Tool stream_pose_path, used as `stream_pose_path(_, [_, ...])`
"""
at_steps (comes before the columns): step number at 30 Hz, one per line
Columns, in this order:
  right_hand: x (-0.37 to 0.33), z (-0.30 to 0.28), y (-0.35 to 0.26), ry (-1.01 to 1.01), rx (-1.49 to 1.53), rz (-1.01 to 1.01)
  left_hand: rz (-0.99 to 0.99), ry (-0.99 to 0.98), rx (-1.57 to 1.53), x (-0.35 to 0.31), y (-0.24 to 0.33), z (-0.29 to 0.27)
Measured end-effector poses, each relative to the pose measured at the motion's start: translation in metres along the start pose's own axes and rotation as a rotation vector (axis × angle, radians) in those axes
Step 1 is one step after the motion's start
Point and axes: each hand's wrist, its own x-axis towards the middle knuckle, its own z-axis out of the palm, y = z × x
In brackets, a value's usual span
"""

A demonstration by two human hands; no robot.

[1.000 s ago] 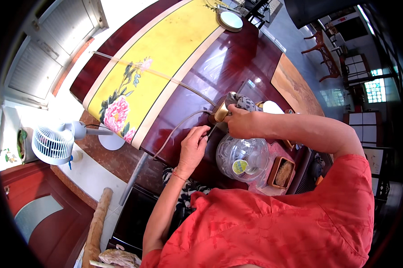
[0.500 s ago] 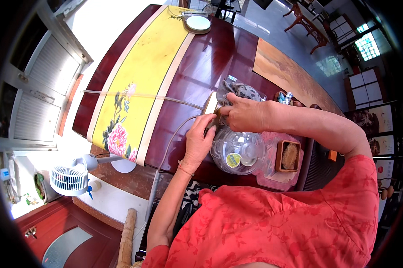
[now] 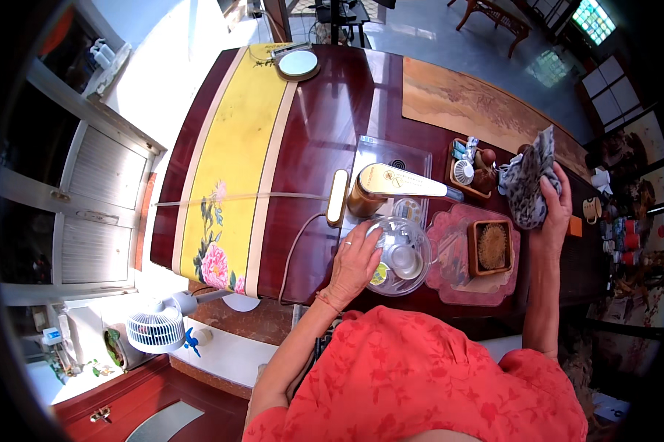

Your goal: The person wipes a wooden tea table with a cloth, including cleaning a small fan and wiping a tea tray and various tea-making objects.

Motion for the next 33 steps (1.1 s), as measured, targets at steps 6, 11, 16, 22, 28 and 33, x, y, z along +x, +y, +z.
stream_pose_path(6, [-0.047,0.013,0.113,-0.328,-0.103,0.572,0.001,-0.029,0.071,0.001,0.005,-0.001])
stream_pose_path(11, [-0.013,0.054,0.166,-0.931,-0.299,0.385,-0.049,-0.049,0.053,-0.001,0.008,-0.001])
stream_pose_path(16, [-0.002,0.054,0.181,-1.069,-0.336,0.401,-0.095,-0.040,0.140,-0.003,0.010,0.004])
stream_pose_path(22, [0.009,0.063,0.231,-1.100,-0.441,0.456,-0.114,-0.008,0.134,-0.003,0.012,0.007])
stream_pose_path(28, [0.013,0.075,0.196,-0.892,-0.198,0.748,-0.113,0.008,0.142,-0.009,0.010,0.004])
stream_pose_path(33, [0.005,0.057,0.232,-0.962,-0.120,0.710,-0.111,0.020,0.124,-0.003,0.012,0.011])
